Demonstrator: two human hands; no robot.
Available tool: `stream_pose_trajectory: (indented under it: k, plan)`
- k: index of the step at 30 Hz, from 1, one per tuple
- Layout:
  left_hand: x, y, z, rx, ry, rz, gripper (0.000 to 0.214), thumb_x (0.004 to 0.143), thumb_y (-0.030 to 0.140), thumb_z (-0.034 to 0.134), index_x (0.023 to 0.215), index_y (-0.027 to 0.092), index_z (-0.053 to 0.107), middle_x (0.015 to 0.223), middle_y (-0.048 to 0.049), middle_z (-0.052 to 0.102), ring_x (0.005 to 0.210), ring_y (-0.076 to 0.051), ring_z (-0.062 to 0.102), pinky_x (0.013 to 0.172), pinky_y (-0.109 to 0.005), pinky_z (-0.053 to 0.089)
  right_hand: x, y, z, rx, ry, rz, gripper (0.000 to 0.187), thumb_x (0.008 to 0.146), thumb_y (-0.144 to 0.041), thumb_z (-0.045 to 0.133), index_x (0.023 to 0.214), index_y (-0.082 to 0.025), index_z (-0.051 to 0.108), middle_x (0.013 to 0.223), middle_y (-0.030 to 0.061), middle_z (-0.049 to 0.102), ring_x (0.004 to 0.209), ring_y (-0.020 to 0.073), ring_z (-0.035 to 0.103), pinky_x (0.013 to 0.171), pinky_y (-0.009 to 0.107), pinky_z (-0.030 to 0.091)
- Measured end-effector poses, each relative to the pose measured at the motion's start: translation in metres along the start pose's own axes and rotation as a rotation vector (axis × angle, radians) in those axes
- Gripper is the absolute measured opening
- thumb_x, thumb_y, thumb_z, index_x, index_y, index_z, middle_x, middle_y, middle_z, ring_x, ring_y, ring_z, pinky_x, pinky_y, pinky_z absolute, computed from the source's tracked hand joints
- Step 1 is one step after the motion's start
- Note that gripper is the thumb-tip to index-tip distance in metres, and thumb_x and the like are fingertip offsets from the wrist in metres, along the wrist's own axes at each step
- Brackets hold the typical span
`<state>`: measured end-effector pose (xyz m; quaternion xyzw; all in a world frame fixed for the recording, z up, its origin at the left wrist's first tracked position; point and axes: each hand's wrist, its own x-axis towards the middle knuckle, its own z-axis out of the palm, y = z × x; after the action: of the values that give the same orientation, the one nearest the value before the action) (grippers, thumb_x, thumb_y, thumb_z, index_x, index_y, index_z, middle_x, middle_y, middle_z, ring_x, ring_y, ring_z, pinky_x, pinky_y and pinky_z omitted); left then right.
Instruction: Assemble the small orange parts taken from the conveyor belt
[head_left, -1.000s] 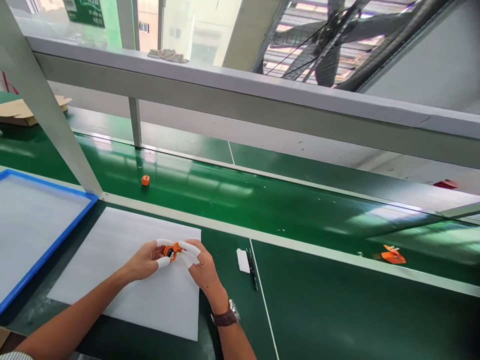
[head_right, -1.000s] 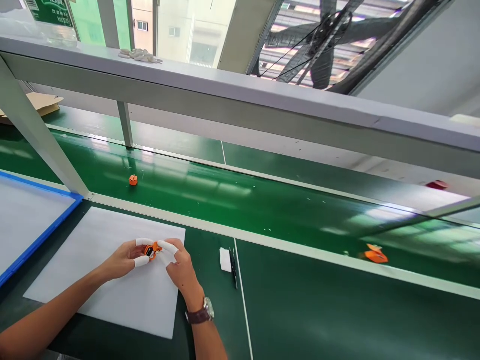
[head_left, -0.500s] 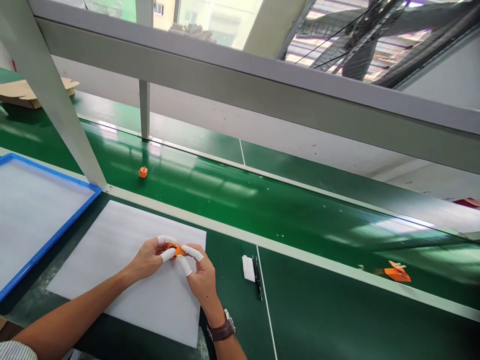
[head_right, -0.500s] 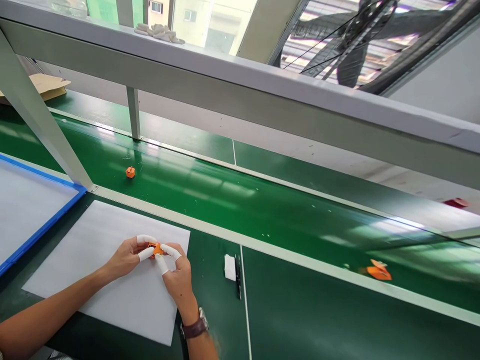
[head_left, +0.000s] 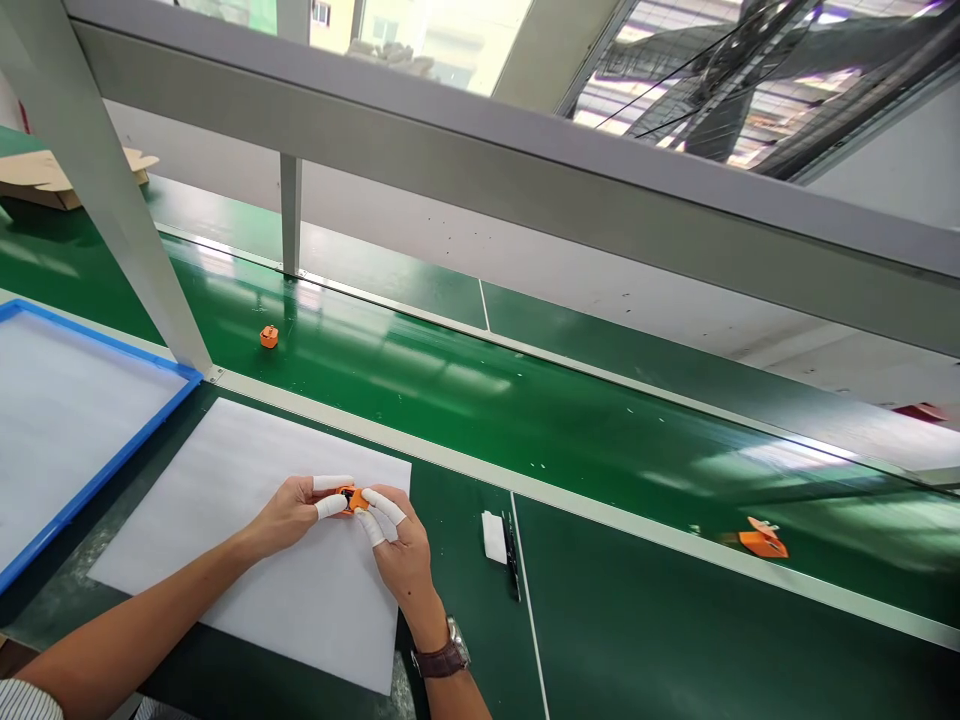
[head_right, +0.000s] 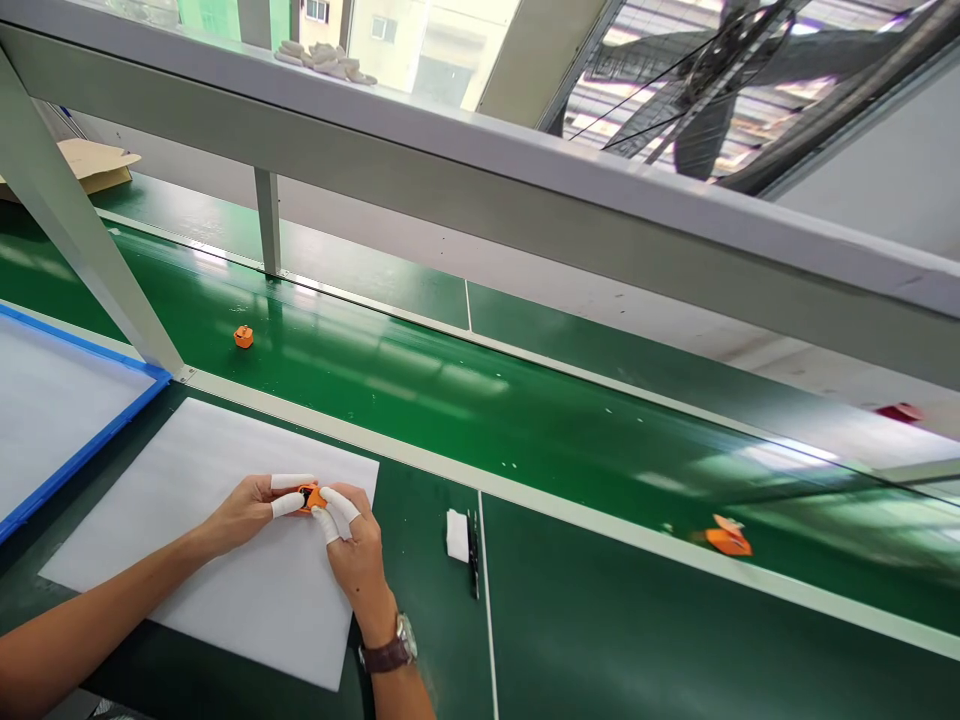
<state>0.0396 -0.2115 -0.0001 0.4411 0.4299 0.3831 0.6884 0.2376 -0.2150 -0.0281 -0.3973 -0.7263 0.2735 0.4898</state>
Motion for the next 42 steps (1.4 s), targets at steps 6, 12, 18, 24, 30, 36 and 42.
stream_pose_trajectory:
  k: [6, 12, 18, 24, 30, 36, 42]
  plan:
    - [-0.001, -0.001, -0.003, 0.191, -0.036, 0.018, 0.045, 0.094, 0.044, 0.060, 0.135, 0.025, 0.064, 0.128, -0.0013, 0.071, 0.126, -0.030, 0.061, 0.113, -0.046, 0.044, 0.001, -0.002, 0.001, 0.060, -0.072, -0.007, 0.040, 0.096, -0.014, 0.059, 0.129, -0.037, 0.064, 0.118, 0.0047, 0.066, 0.109, 0.0216, 0.067, 0.090, 0.039, 0.061]
    - [-0.006, 0.007, -0.002, 0.318, -0.080, 0.059, 0.045, 0.095, 0.040, 0.057, 0.139, 0.029, 0.060, 0.133, -0.0008, 0.069, 0.126, -0.027, 0.062, 0.108, -0.041, 0.048, 0.000, -0.005, 0.002, 0.065, -0.090, 0.021, 0.041, 0.098, -0.014, 0.056, 0.132, -0.036, 0.060, 0.114, 0.0056, 0.064, 0.104, 0.0211, 0.065, 0.085, 0.038, 0.060]
    - [-0.006, 0.004, 0.001, 0.150, -0.033, 0.029, 0.043, 0.093, 0.037, 0.063, 0.135, 0.026, 0.064, 0.131, -0.0040, 0.070, 0.126, -0.028, 0.062, 0.111, -0.043, 0.046, 0.002, -0.006, 0.004, 0.117, -0.090, 0.031, 0.037, 0.095, -0.016, 0.062, 0.126, -0.035, 0.064, 0.113, 0.0053, 0.065, 0.105, 0.0219, 0.065, 0.089, 0.040, 0.060]
    - [-0.005, -0.003, 0.001, 0.094, 0.022, 0.018, 0.044, 0.092, 0.034, 0.065, 0.134, 0.023, 0.065, 0.129, -0.0062, 0.071, 0.121, -0.029, 0.065, 0.111, -0.045, 0.048, 0.003, -0.004, 0.001, 0.433, -0.116, 0.426, 0.038, 0.091, -0.036, 0.069, 0.127, -0.026, 0.063, 0.120, 0.0089, 0.070, 0.100, 0.0230, 0.072, 0.090, 0.043, 0.063]
    - [-0.009, 0.002, 0.003, 0.139, -0.053, 0.072, 0.042, 0.094, 0.032, 0.062, 0.135, 0.025, 0.064, 0.136, -0.0039, 0.067, 0.124, -0.027, 0.063, 0.112, -0.044, 0.048, 0.005, -0.005, 0.001, 0.495, -0.170, 0.600, 0.039, 0.089, -0.040, 0.069, 0.126, -0.027, 0.068, 0.122, 0.0080, 0.074, 0.111, 0.0298, 0.072, 0.096, 0.051, 0.061]
    - [-0.009, 0.004, 0.006, 0.137, -0.010, 0.061, 0.040, 0.092, 0.034, 0.064, 0.131, 0.024, 0.067, 0.136, -0.0049, 0.067, 0.126, -0.029, 0.062, 0.113, -0.045, 0.048, 0.006, -0.006, 0.007, 0.456, -0.118, 0.521, 0.030, 0.090, -0.033, 0.066, 0.119, -0.029, 0.072, 0.121, 0.0063, 0.074, 0.107, 0.0274, 0.073, 0.094, 0.047, 0.062]
    - [-0.005, -0.003, 0.011, 0.124, 0.101, 0.024, 0.038, 0.088, 0.036, 0.069, 0.123, 0.023, 0.071, 0.129, -0.0051, 0.071, 0.121, -0.029, 0.065, 0.110, -0.046, 0.050, 0.005, -0.005, 0.003, 0.457, -0.129, 0.534, 0.034, 0.091, -0.037, 0.065, 0.124, -0.029, 0.070, 0.122, 0.0055, 0.074, 0.103, 0.0253, 0.074, 0.091, 0.044, 0.063]
